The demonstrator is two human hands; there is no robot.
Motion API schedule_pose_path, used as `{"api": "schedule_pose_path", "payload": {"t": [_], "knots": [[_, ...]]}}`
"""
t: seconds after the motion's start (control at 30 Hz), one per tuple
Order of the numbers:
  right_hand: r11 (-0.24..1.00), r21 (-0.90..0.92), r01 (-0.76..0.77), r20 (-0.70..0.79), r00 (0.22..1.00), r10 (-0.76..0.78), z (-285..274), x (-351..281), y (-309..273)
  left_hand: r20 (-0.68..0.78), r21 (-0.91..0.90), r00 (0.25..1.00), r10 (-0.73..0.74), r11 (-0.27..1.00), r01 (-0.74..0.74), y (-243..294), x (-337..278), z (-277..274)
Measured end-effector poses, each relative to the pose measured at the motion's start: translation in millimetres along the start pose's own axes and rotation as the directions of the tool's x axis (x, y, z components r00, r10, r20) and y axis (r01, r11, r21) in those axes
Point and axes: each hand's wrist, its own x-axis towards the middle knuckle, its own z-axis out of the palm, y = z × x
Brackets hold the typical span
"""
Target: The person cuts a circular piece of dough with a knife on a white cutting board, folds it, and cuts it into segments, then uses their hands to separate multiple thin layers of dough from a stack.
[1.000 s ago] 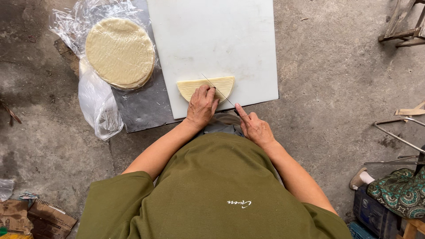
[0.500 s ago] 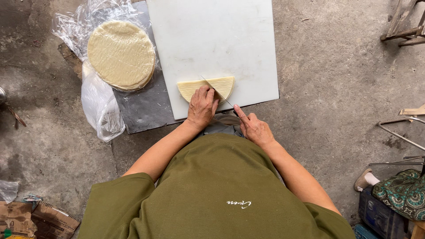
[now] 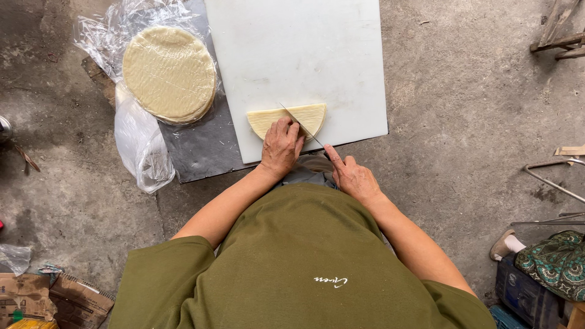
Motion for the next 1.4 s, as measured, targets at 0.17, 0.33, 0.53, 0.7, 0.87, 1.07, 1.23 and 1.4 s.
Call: {"api": "schedule_pose_path", "payload": {"t": [0.17, 0.33, 0.53, 0.7, 0.87, 1.07, 1.23, 1.4], "knots": [[1.0, 0.018, -0.017, -0.007, 1.0, 0.017, 2.0, -0.5, -2.2, 0.001, 0.003, 1.0, 0.004, 1.0, -0.004, 0.6, 1.2, -0.7], [0.999, 0.039, 0.0, -0.021, 1.0, 0.001, 8.8, 0.9, -0.7, 0.012, 0.003, 1.0, 0.004, 1.0, -0.004, 0.5, 3.1, -0.9], [0.998, 0.049, -0.046, 0.01, 0.999, 0.046, 15.5, 2.8, -1.0, 0.005, -0.036, 1.0, 0.008, 0.999, -0.007, -3.2, -1.6, -1.6], [0.995, 0.041, -0.089, 0.067, 0.994, 0.087, 17.8, 6.9, -1.5, -0.017, -0.032, 0.999, 0.041, 0.999, -0.042, -2.7, -3.1, -3.4], [0.996, -0.011, -0.086, 0.051, 0.995, 0.086, 19.8, 6.6, -3.4, -0.009, 0.013, 0.997, 0.074, 0.997, -0.074, -2.2, -0.1, -4.6], [0.992, -0.066, -0.107, 0.103, 0.988, 0.113, 18.2, 9.8, -6.3, 0.305, 0.207, 0.948, 0.085, 0.966, -0.153, 6.5, 7.1, -4.8], [0.978, -0.071, -0.194, 0.232, 0.951, 0.206, 13.2, 16.5, -6.3, 0.438, 0.223, 0.898, 0.031, 0.964, -0.143, 14.6, 20.1, -3.9], [0.962, -0.058, -0.265, 0.342, 0.901, 0.269, 3.6, 23.9, -11.6, 0.57, 0.173, 0.821, -0.01, 0.979, -0.108, 13.5, 29.2, -9.7]]}}
